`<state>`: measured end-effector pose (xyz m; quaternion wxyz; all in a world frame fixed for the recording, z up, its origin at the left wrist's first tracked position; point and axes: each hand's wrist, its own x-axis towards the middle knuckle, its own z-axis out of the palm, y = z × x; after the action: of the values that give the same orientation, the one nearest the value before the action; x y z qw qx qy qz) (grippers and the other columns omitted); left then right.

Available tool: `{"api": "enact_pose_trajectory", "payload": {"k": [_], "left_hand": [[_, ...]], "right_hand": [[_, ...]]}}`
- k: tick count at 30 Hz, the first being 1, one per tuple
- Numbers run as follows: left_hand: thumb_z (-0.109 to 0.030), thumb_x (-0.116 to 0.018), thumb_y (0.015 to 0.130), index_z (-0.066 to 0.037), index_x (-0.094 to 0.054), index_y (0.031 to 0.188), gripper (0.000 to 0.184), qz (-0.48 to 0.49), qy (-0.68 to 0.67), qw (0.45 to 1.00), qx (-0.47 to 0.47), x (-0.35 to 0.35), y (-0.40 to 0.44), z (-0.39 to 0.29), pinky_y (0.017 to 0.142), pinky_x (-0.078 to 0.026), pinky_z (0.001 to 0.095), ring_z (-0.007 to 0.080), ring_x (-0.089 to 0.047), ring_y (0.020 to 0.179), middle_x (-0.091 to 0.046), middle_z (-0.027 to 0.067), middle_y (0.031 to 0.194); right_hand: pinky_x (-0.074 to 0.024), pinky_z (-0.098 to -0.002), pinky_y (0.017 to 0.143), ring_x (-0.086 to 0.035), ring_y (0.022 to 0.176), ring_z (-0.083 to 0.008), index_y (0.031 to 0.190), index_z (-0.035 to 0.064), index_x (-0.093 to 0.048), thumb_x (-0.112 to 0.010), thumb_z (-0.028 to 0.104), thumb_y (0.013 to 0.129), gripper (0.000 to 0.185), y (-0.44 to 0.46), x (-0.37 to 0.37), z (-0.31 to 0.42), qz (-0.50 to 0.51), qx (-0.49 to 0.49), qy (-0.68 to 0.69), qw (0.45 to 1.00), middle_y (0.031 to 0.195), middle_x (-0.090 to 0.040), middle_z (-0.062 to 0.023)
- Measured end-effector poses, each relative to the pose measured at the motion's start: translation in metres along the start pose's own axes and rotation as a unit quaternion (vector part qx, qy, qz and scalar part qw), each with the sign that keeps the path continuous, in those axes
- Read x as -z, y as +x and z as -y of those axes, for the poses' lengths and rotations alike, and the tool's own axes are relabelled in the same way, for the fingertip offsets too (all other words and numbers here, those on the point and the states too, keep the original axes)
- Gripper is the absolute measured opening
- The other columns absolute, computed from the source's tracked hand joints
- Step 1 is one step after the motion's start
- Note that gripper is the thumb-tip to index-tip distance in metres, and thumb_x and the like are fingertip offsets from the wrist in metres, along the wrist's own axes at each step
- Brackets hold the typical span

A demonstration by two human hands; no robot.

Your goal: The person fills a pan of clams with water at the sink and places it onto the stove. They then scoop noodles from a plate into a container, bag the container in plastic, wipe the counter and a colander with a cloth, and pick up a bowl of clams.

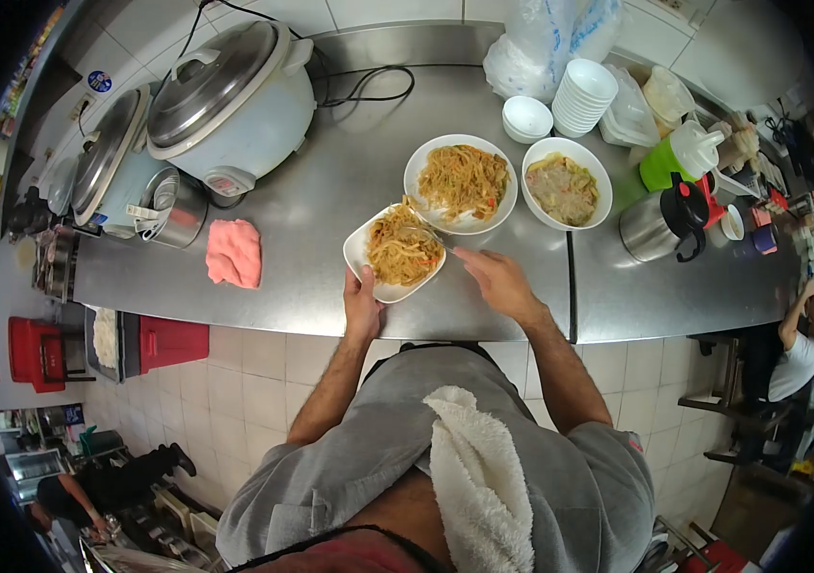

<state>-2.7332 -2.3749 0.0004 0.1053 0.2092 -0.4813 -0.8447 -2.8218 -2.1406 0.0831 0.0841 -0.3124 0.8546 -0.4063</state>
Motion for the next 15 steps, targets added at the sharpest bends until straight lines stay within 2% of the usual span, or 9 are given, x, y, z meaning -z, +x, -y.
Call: {"api": "enact_pose_trajectory", "payload": {"k": [3,5,6,7,8,10,12,13,15], "left_hand": [[-0.022,-0.042,0.095,-0.010,-0.032,0.129,0.038,0.005,-0.010,1.000,-0.012,-0.003,-0.001,-0.001,0.067,-0.056,0.0289,0.0178,-0.058,0.098,-0.050,0.0099,0.118],[-0.023,-0.041,0.095,-0.010,-0.031,0.130,0.038,0.010,0.001,1.000,-0.022,0.002,0.001,0.004,0.066,-0.056,0.0297,0.0183,-0.058,0.098,-0.049,0.0099,0.118],[-0.023,-0.041,0.095,-0.011,-0.031,0.130,0.038,0.012,0.010,0.999,-0.032,0.006,0.005,0.010,0.065,-0.056,0.0306,0.0188,-0.058,0.098,-0.049,0.0100,0.119],[-0.024,-0.041,0.095,-0.012,-0.030,0.131,0.039,0.017,0.052,0.998,-0.034,0.015,0.010,0.017,0.063,-0.056,0.0316,0.0200,-0.058,0.098,-0.049,0.0098,0.119],[-0.025,-0.041,0.095,-0.012,-0.027,0.132,0.041,0.005,0.029,0.999,-0.013,-0.001,-0.002,-0.001,0.062,-0.056,0.0315,0.0205,-0.058,0.097,-0.048,0.0098,0.119],[-0.026,-0.046,0.093,-0.013,-0.019,0.137,0.053,0.019,0.063,0.998,0.001,0.005,-0.008,-0.009,0.065,-0.056,0.0350,0.0241,-0.057,0.098,-0.045,0.0132,0.120],[-0.026,-0.051,0.091,-0.011,-0.009,0.141,0.067,-0.027,0.107,0.993,0.032,0.012,-0.016,-0.022,0.064,-0.056,0.0353,0.0244,-0.059,0.091,-0.042,0.0168,0.120],[-0.027,-0.053,0.090,-0.009,-0.006,0.141,0.072,-0.050,0.129,0.990,0.035,0.021,-0.015,-0.025,0.063,-0.056,0.0348,0.0234,-0.060,0.088,-0.041,0.0175,0.120],[-0.027,-0.056,0.089,-0.006,-0.006,0.141,0.076,-0.077,0.178,0.981,0.007,0.037,-0.014,-0.032,0.057,-0.054,0.0290,0.0195,-0.060,0.077,-0.043,0.0131,0.114]], "right_hand": [[-0.0467,-0.0370,0.078,-0.060,0.090,-0.0332,0.115,0.0069,-0.056,-0.051,0.006,0.086,0.029,0.002,0.000,0.000,-0.025,-0.039,0.004,0.999,0.105,-0.060,-0.0188],[-0.0469,-0.0397,0.074,-0.060,0.087,-0.0337,0.116,0.0095,-0.055,-0.052,0.010,0.086,0.030,0.015,-0.007,-0.008,-0.134,-0.070,-0.041,0.988,0.095,-0.062,-0.0175],[-0.0469,-0.0397,0.074,-0.060,0.087,-0.0337,0.116,0.0095,-0.055,-0.052,0.010,0.086,0.030,0.022,-0.012,-0.021,-0.150,-0.065,-0.046,0.986,0.095,-0.062,-0.0175],[-0.0464,-0.0407,0.075,-0.059,0.087,-0.0341,0.115,0.0097,-0.056,-0.053,0.012,0.085,0.030,0.029,-0.020,-0.036,-0.142,-0.099,-0.028,0.985,0.094,-0.061,-0.0179],[-0.0459,-0.0417,0.076,-0.059,0.087,-0.0344,0.114,0.0099,-0.056,-0.054,0.015,0.085,0.030,0.034,-0.019,-0.044,-0.134,-0.133,-0.010,0.982,0.093,-0.061,-0.0183],[-0.0455,-0.0426,0.077,-0.058,0.088,-0.0347,0.113,0.0099,-0.057,-0.055,0.017,0.084,0.030,0.034,-0.012,-0.039,-0.141,-0.144,-0.054,0.978,0.094,-0.060,-0.0190],[-0.0451,-0.0432,0.076,-0.057,0.089,-0.0348,0.107,0.0074,-0.060,-0.058,0.020,0.082,0.028,0.032,-0.001,-0.029,-0.129,-0.164,-0.157,0.965,0.094,-0.060,-0.0195],[-0.0451,-0.0432,0.076,-0.057,0.089,-0.0348,0.107,0.0074,-0.060,-0.058,0.020,0.082,0.028,0.034,0.009,-0.028,-0.136,-0.164,-0.158,0.964,0.094,-0.060,-0.0195],[-0.0447,-0.0433,0.075,-0.058,0.086,-0.0331,0.103,0.0053,-0.060,-0.061,0.021,0.080,0.028,0.039,0.033,-0.031,-0.258,-0.048,-0.218,0.940,0.090,-0.060,-0.0178]]}}
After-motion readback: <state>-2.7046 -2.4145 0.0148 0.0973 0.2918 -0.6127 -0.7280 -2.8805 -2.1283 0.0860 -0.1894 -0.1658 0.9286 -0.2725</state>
